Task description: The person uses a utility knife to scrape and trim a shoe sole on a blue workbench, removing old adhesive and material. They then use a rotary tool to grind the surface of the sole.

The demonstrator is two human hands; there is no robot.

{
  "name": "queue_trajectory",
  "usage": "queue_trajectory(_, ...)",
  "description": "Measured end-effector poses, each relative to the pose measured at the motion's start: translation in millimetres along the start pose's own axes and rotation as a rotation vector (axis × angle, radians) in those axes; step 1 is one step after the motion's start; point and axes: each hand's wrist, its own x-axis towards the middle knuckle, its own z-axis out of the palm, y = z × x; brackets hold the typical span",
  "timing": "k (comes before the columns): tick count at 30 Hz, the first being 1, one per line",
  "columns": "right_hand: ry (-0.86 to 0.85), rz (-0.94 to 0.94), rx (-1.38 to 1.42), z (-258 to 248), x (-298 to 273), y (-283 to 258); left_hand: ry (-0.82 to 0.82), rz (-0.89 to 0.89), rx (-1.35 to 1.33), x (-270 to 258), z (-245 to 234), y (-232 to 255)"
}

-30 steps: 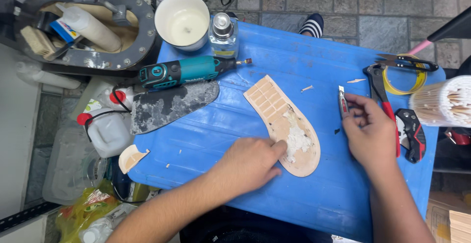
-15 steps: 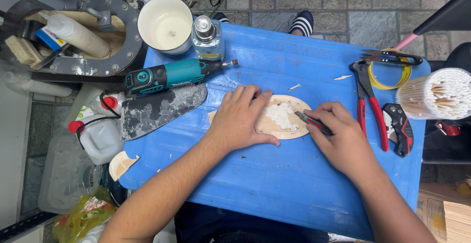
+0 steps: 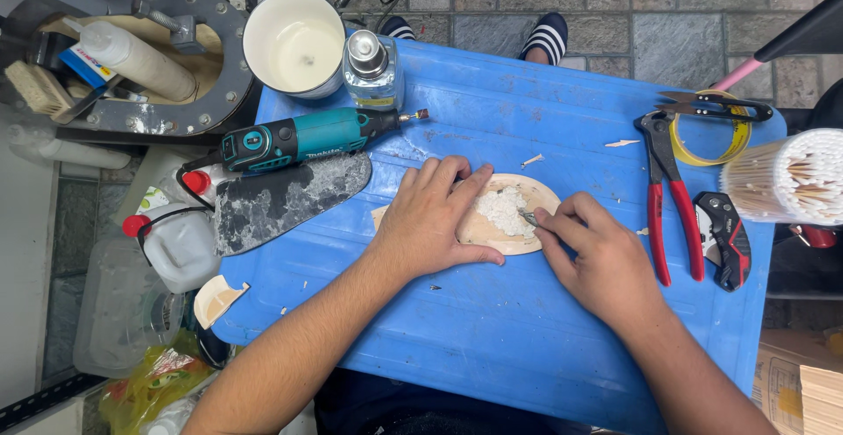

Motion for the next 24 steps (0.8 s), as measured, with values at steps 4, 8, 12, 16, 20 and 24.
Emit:
queue_trajectory(4,-0.051,-0.043,-0.026,-1,3,5,0.007,0.002,-0.008,0,0,0)
queue_trajectory(8,-0.087,-0.177,0.065,-4,3,12,-0.005,0.003,-0.012,0,0,1)
queue_trajectory(12,-0.089,-0.102,0.123,-4,-2,13,-0.006,0.019,-0.023,1,-1,-1)
queue_trajectory(16,0.02,0.018,0.027,-2,-6,11,-0.017,0.016,-0.037,-1,0,-1)
queue_trajectory(20,-0.046,-0.019,0.021,-6,-7,8,-0.019,0.001,-0.028,2,0,0)
queue_trajectory(24,-0.083,-0.085,0.037,-9,-5,11,-0.019,0.003,-0.014,1,-1,1)
